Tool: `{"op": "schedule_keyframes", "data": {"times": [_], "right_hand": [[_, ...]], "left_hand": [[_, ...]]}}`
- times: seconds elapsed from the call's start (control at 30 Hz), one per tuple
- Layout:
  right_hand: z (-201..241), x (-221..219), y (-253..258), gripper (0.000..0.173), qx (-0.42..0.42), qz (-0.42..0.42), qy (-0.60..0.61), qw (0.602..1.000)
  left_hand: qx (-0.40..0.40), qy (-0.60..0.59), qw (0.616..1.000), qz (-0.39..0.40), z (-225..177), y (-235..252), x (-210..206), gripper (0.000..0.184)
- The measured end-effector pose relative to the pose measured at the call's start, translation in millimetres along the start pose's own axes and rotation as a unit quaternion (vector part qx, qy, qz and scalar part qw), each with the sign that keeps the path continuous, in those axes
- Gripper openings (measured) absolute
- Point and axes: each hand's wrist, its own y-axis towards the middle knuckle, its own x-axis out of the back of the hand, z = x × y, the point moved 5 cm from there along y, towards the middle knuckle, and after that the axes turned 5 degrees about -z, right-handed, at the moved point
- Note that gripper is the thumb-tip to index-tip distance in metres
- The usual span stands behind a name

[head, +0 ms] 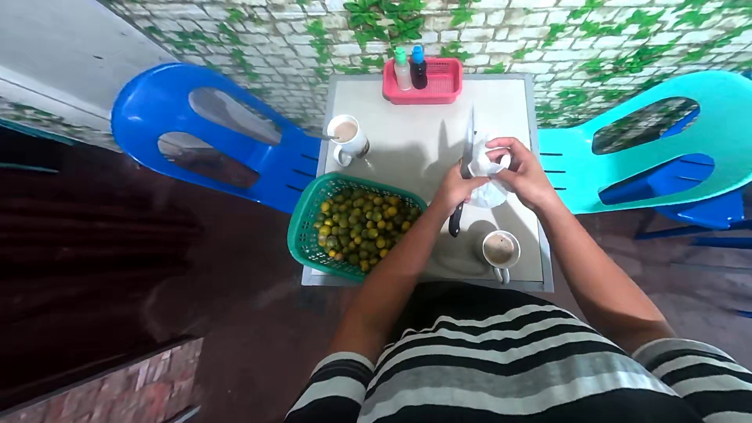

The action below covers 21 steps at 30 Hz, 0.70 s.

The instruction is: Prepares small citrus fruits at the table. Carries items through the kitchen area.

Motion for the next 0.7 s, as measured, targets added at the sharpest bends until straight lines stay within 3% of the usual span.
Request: {"op": "schedule_keyframes", "data": {"times": [0.13, 0.27, 0.3, 0.4, 0.43, 0.57, 0.63, 0.7], "right_hand": [[22.8, 11.4, -17.7, 0.054, 0.102, -0.026, -0.141, 0.984], [-5.3, 18.8, -18.9, 0.12, 0.09, -0.039, -0.217, 0.971], [-13.9, 15.3, -18.3, 0.123, 0.066, -0.02, -0.201, 0.977], [-23.0, 2.2, -12.5, 0.07, 0.005, 0.011, -0.177, 0.984], [-23.2, -1.5, -9.4, 0.061, 0.0, 0.016, -0.175, 0.985], [-26.2, -17.1, -4.3, 0.056, -0.017, -0.014, -0.182, 0.983], [-30.4, -26.0, -4.0, 0.054, -0.06, -0.036, -0.161, 0.984], [-29.4, -36.8, -1.7, 0.052, -0.089, -0.079, -0.105, 0.987]], "left_hand": [[0.008, 0.001, 0.997, -0.082, -10.6, -3.9, 6.0, 0.027], [0.02, -0.048, 0.998, -0.033, -22.7, -15.7, -3.1, 0.022], [0.013, -0.049, 0.999, -0.01, -27.0, -19.4, -7.4, 0.02], [-0.023, 0.018, 0.999, 0.039, -44.5, -26.1, -9.4, 0.018], [-0.028, 0.045, 0.997, 0.052, -49.8, -29.2, -5.1, 0.018], [-0.05, 0.147, 0.987, 0.045, -61.7, -55.9, 30.4, 0.032], [-0.049, 0.187, 0.981, -0.031, -56.8, -74.3, 65.9, 0.047], [-0.047, 0.201, 0.967, -0.15, -42.9, -100.3, 112.6, 0.049]]}}
